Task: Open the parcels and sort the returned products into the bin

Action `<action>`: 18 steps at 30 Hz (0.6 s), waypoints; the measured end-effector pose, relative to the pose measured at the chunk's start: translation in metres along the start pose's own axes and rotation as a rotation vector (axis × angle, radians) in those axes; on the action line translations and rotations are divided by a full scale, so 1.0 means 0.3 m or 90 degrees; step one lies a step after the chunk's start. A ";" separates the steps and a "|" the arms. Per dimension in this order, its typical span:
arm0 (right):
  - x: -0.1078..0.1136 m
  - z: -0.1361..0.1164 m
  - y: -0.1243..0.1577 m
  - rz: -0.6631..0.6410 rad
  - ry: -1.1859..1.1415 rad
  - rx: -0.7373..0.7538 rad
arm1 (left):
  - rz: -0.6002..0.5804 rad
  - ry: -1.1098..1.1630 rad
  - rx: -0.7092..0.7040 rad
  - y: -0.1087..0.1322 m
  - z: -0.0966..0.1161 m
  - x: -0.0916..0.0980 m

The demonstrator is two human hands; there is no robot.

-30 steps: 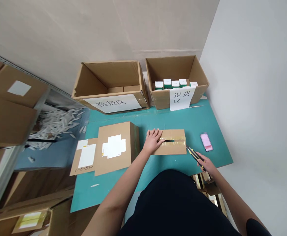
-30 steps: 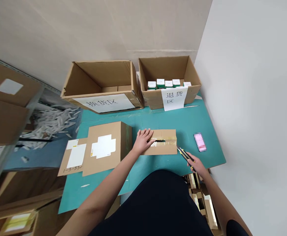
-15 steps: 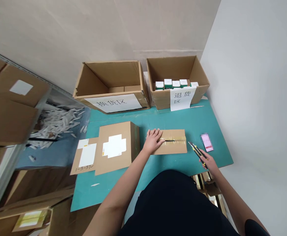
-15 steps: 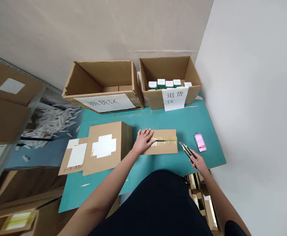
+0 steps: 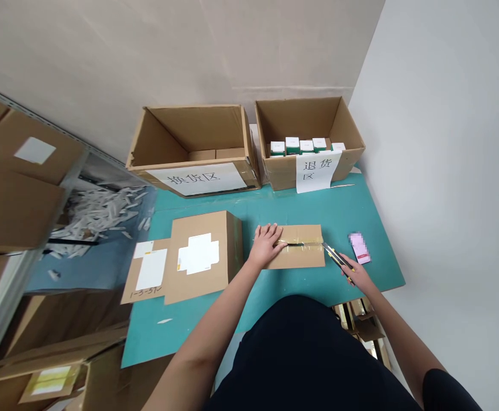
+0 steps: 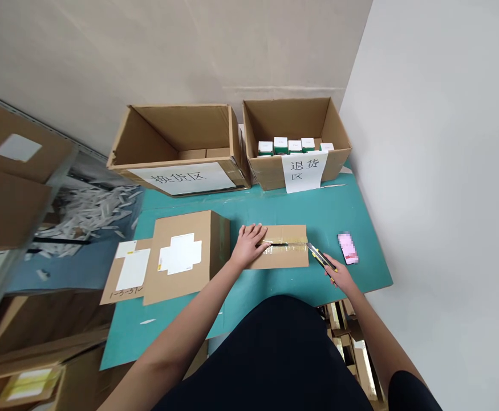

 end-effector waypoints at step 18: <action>-0.012 0.015 0.056 -0.089 0.019 -0.049 | 0.020 -0.007 -0.017 -0.002 -0.012 -0.026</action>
Point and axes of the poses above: each hand's wrist, its own y-axis away from the middle knuckle, its own x-axis out of the back of the hand, z = x × y, the point moved 7 cm from there along -y, towards the middle knuckle, and after that the axes turned 5 degrees about z, right-handed, at the moved point
